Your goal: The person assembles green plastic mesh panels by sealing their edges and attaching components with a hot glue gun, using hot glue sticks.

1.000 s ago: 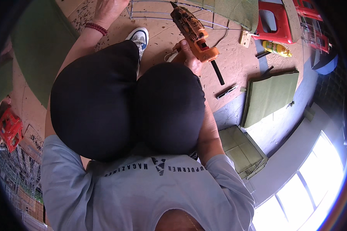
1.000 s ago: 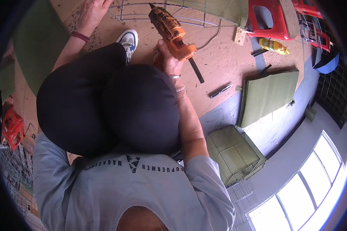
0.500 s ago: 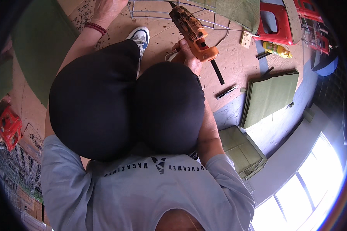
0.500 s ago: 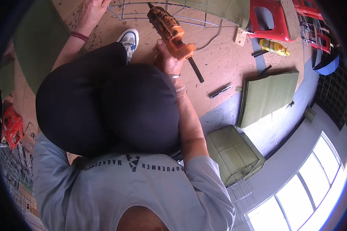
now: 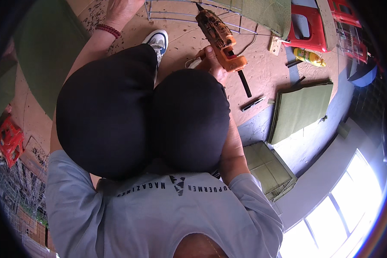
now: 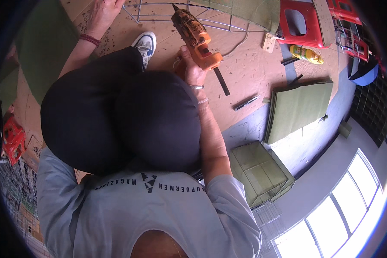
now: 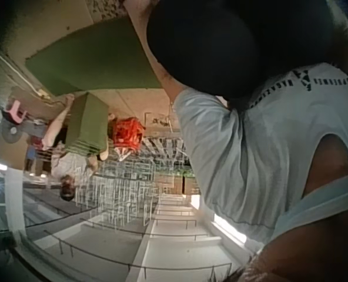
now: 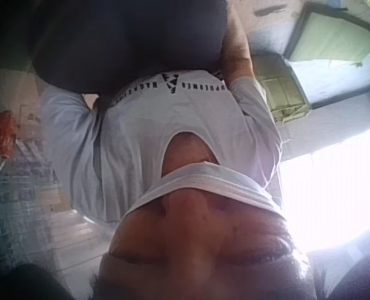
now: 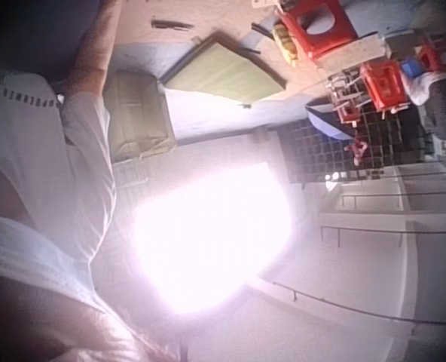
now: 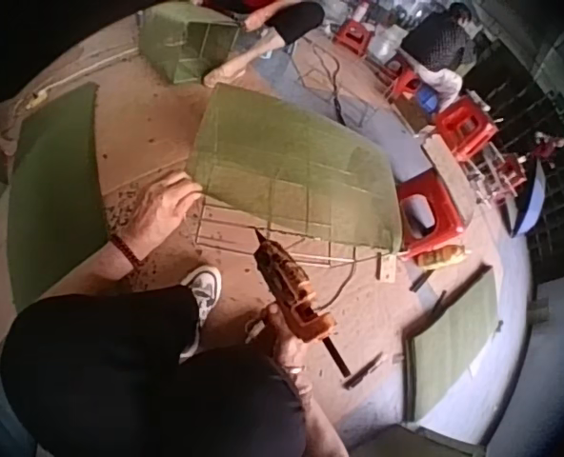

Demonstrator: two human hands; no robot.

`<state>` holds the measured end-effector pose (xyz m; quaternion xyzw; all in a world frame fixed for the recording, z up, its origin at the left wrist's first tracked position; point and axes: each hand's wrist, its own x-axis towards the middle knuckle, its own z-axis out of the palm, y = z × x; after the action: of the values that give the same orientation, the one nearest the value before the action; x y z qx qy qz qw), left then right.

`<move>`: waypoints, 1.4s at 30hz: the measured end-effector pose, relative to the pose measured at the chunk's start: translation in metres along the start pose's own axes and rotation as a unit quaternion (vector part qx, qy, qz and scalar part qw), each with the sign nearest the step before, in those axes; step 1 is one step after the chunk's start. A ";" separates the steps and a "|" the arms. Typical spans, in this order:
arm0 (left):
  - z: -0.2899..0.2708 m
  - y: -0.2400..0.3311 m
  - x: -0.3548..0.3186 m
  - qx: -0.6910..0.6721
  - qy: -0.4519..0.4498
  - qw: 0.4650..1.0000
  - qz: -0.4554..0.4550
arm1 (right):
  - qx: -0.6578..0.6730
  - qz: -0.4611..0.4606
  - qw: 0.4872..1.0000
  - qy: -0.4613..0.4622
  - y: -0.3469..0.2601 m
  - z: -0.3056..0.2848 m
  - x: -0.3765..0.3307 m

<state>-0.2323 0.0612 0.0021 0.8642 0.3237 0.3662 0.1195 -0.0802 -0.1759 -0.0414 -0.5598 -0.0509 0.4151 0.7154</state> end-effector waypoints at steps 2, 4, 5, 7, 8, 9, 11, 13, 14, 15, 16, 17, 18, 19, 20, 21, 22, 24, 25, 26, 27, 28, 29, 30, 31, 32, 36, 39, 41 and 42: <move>-0.001 0.000 -0.001 0.000 -0.001 1.000 -0.004 | 0.027 -0.021 0.999 -0.024 0.000 0.004 -0.001; -0.002 -0.001 -0.002 0.018 -0.002 1.000 0.010 | 0.021 -0.010 1.000 -0.009 -0.001 0.008 -0.002; -0.002 -0.001 -0.002 0.017 -0.002 1.000 0.010 | 0.020 0.001 1.000 0.008 -0.002 0.010 -0.003; -0.003 -0.002 -0.002 0.014 -0.001 1.000 0.003 | 0.025 -0.006 1.000 0.000 -0.004 0.014 -0.004; -0.003 -0.002 -0.002 0.015 -0.002 1.000 0.002 | 0.034 -0.014 0.999 -0.005 -0.004 0.016 -0.005; -0.003 -0.002 -0.002 0.009 0.003 1.000 0.011 | 0.034 -0.013 0.999 -0.006 -0.005 0.017 -0.006; -0.002 -0.003 -0.002 0.002 0.008 1.000 0.019 | 0.021 -0.008 1.000 -0.012 -0.006 0.018 -0.006; -0.002 -0.004 -0.002 0.003 0.002 1.000 0.015 | 0.021 -0.009 1.000 -0.008 -0.006 0.018 -0.006; -0.001 -0.004 -0.003 0.003 0.002 1.000 0.014 | 0.022 -0.009 1.000 -0.006 -0.006 0.018 -0.006; -0.001 -0.005 -0.003 0.008 -0.001 1.000 0.012 | 0.022 -0.008 1.000 -0.006 -0.006 0.018 -0.006; -0.001 -0.005 -0.003 0.013 -0.004 1.000 0.009 | 0.010 0.003 1.000 -0.010 -0.006 0.018 -0.005; -0.001 -0.005 -0.003 0.013 -0.004 1.000 0.009 | -0.002 0.013 1.000 -0.015 -0.006 0.017 -0.005; -0.001 -0.005 -0.003 0.005 -0.003 1.000 0.010 | -0.002 0.014 1.000 -0.015 -0.006 0.018 -0.005; -0.001 -0.005 -0.003 -0.004 -0.001 1.000 0.012 | -0.001 0.009 1.000 -0.016 -0.006 0.018 -0.005; -0.002 -0.005 -0.003 -0.004 0.000 1.000 0.012 | 0.001 0.005 1.000 -0.017 -0.005 0.018 -0.005; -0.002 -0.005 -0.003 -0.002 -0.002 1.000 0.008 | 0.001 0.005 1.000 -0.017 -0.006 0.019 -0.005; -0.004 -0.005 -0.003 0.000 -0.004 1.000 0.003 | -0.001 0.012 1.000 -0.017 -0.006 0.019 -0.006; -0.005 -0.004 -0.003 0.001 -0.007 1.000 0.010 | -0.003 0.018 1.000 -0.017 -0.007 0.020 -0.006; -0.006 -0.004 -0.003 0.002 -0.009 1.000 0.016 | -0.018 0.023 0.999 -0.018 -0.007 0.020 -0.006; -0.006 -0.003 -0.002 0.002 -0.009 1.000 0.016 | -0.032 0.029 0.999 -0.018 -0.008 0.020 -0.006; -0.007 -0.003 -0.003 -0.003 -0.012 1.000 0.010 | -0.032 0.029 0.999 -0.017 -0.008 0.020 -0.007; -0.008 -0.002 -0.003 -0.008 -0.014 1.000 0.004 | -0.030 0.029 0.999 -0.019 -0.008 0.021 -0.007; -0.008 -0.002 -0.003 -0.008 -0.014 1.000 0.004 | -0.027 0.030 0.999 -0.020 -0.008 0.021 -0.007; -0.008 -0.002 -0.003 -0.009 -0.013 1.000 0.006 | -0.027 0.031 0.999 -0.020 -0.008 0.022 -0.007; -0.009 -0.001 -0.003 -0.011 -0.011 1.000 0.009 | -0.030 0.035 0.999 -0.024 -0.008 0.023 -0.007; -0.009 -0.001 -0.003 -0.010 -0.012 1.000 0.009 | -0.030 0.037 0.999 -0.024 -0.008 0.023 -0.007; -0.008 -0.002 -0.002 -0.019 -0.015 1.000 0.007 | -0.020 0.031 0.999 -0.028 -0.006 0.026 -0.006; -0.009 -0.003 -0.003 -0.016 -0.019 1.000 0.008 | -0.033 0.031 0.998 -0.036 -0.006 0.026 -0.005; -0.009 -0.003 -0.003 -0.011 -0.022 1.000 0.008 | -0.061 0.034 0.997 -0.041 -0.005 0.024 -0.005; -0.010 -0.003 -0.003 -0.011 -0.021 1.000 0.009 | -0.062 0.034 0.997 -0.041 -0.004 0.025 -0.004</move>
<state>-0.2421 0.0612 0.0060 0.8732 0.3097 0.3523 0.1324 -0.0940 -0.1603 -0.0270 -0.5868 -0.0868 0.4579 0.6622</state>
